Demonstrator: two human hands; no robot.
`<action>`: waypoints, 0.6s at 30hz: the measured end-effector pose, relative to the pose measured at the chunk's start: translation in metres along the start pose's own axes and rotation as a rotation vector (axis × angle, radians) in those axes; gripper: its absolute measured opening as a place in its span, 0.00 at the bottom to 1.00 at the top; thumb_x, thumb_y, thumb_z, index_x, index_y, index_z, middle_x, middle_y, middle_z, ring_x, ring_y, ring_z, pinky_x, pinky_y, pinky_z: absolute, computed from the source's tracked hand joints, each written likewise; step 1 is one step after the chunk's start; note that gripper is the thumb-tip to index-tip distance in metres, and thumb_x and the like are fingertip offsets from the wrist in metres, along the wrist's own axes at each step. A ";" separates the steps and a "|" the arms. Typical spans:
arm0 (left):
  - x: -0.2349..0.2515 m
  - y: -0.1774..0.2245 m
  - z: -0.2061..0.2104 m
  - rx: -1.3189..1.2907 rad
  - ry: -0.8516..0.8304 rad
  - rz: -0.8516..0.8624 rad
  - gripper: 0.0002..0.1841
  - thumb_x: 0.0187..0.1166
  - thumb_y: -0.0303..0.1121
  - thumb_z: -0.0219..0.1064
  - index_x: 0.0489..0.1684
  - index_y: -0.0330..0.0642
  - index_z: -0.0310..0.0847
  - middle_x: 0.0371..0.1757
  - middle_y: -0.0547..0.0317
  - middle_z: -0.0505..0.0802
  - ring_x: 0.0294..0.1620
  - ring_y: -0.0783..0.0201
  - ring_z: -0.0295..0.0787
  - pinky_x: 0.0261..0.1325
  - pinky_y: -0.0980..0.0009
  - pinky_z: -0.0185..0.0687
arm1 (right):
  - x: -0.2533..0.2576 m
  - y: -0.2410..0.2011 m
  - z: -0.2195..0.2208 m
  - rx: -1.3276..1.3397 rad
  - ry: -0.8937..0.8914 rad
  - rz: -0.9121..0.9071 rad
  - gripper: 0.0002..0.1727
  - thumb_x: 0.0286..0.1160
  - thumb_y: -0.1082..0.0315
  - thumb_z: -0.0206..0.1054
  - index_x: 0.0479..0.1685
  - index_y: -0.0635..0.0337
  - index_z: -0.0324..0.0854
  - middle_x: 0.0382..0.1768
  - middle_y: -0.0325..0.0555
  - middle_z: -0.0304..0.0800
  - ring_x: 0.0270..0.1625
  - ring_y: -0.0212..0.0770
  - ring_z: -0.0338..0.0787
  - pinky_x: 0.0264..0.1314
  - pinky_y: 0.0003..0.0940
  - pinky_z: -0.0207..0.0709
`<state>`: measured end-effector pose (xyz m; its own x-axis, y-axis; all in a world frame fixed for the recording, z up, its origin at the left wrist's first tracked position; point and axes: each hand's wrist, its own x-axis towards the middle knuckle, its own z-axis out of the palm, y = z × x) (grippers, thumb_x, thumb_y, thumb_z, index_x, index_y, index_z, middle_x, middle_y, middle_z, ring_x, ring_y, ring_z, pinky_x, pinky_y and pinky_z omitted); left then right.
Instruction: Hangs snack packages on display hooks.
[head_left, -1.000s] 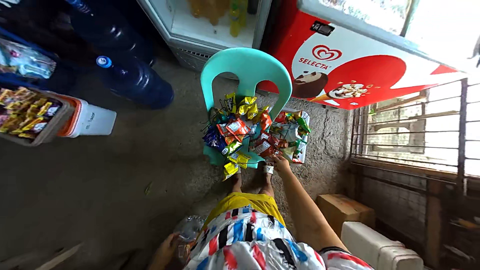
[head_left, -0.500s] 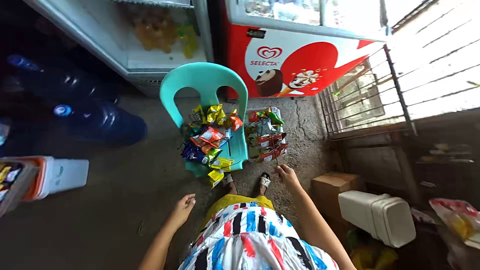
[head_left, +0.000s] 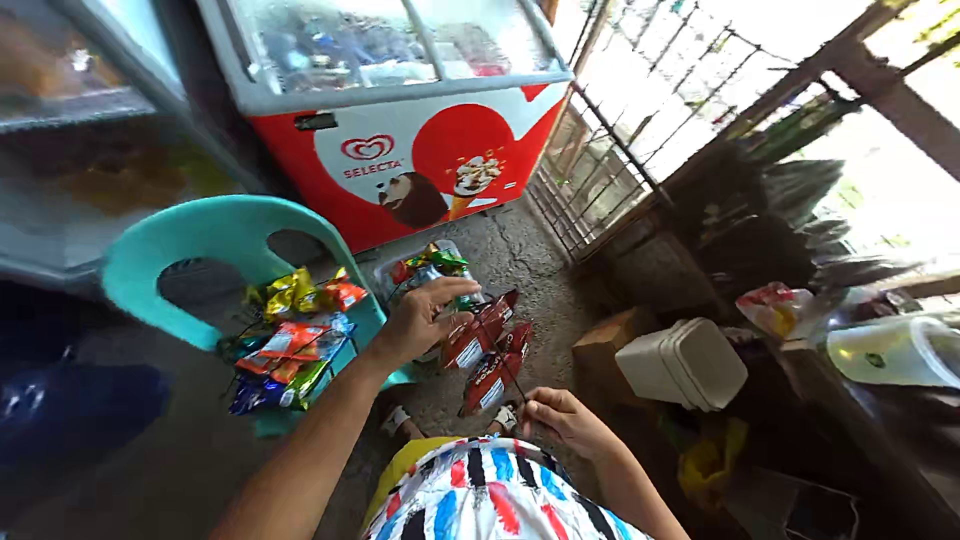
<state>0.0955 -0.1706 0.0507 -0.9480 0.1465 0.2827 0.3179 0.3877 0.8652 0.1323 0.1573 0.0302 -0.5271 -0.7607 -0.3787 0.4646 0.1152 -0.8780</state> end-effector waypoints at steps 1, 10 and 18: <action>0.013 0.011 0.016 0.038 -0.026 0.079 0.18 0.79 0.39 0.70 0.62 0.39 0.89 0.65 0.54 0.92 0.66 0.65 0.89 0.70 0.64 0.85 | -0.018 -0.005 -0.010 -0.018 0.006 -0.016 0.12 0.91 0.64 0.54 0.56 0.55 0.83 0.36 0.26 0.93 0.23 0.12 0.74 0.23 0.10 0.64; 0.121 0.093 0.200 -0.028 -0.008 0.364 0.12 0.80 0.35 0.68 0.44 0.35 0.93 0.50 0.54 0.97 0.55 0.72 0.94 0.63 0.76 0.88 | -0.155 -0.040 -0.098 -0.715 0.602 -0.249 0.14 0.84 0.69 0.63 0.57 0.69 0.85 0.40 0.54 0.93 0.37 0.40 0.92 0.45 0.37 0.87; 0.227 0.168 0.322 -0.598 -0.103 0.190 0.09 0.77 0.20 0.66 0.50 0.32 0.88 0.49 0.60 0.98 0.49 0.72 0.95 0.56 0.76 0.91 | -0.239 -0.092 -0.139 -0.889 1.324 -0.924 0.09 0.80 0.66 0.72 0.54 0.53 0.87 0.47 0.36 0.94 0.47 0.24 0.93 0.50 0.18 0.89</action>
<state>-0.0603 0.2211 0.1268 -0.8600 0.2610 0.4384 0.3878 -0.2241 0.8941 0.1168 0.4174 0.1604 -0.7163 0.1195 0.6875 -0.4996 0.6000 -0.6248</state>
